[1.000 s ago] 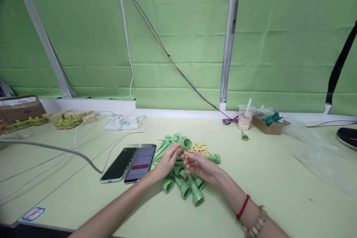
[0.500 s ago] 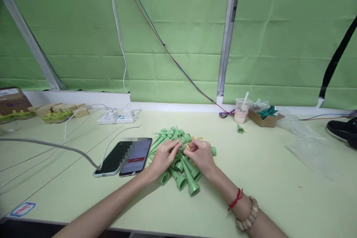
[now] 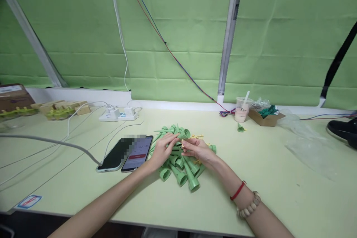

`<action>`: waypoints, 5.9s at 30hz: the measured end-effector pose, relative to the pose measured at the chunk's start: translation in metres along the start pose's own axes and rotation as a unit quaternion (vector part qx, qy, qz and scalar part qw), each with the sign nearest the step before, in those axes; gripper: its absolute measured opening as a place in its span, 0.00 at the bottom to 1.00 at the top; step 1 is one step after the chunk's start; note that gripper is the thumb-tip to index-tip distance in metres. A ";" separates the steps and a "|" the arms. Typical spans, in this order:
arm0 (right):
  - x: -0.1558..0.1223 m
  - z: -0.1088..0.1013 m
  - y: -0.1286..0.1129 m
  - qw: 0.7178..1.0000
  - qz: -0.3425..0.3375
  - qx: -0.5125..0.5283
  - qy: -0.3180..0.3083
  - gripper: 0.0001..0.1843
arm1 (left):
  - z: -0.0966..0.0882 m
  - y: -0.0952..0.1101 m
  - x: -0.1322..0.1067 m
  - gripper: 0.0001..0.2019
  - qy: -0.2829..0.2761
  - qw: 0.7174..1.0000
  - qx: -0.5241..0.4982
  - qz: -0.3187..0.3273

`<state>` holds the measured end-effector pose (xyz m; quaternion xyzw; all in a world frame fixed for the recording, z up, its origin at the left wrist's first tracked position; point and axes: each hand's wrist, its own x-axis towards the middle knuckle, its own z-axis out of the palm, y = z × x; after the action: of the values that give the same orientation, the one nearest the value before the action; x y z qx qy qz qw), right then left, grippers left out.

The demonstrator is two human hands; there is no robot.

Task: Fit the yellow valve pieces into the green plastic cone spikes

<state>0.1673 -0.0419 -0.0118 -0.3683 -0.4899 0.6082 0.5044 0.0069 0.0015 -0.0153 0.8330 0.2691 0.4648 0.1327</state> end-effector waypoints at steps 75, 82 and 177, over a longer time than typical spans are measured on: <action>0.008 -0.001 0.016 0.939 -0.195 -0.192 0.208 0.15 | 0.002 0.001 0.003 0.10 0.026 0.990 -0.079 -0.111; 0.004 -0.002 0.006 0.981 -0.067 -0.088 0.162 0.20 | 0.002 -0.006 0.003 0.12 0.045 0.982 -0.134 -0.127; 0.004 0.005 0.013 0.969 -0.123 -0.140 0.160 0.16 | 0.006 0.002 0.000 0.09 0.000 0.986 -0.118 -0.120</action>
<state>0.1579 -0.0394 -0.0230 -0.4647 -0.5242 0.4003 0.5908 0.0123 0.0003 -0.0174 0.7732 0.3100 0.4742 0.2852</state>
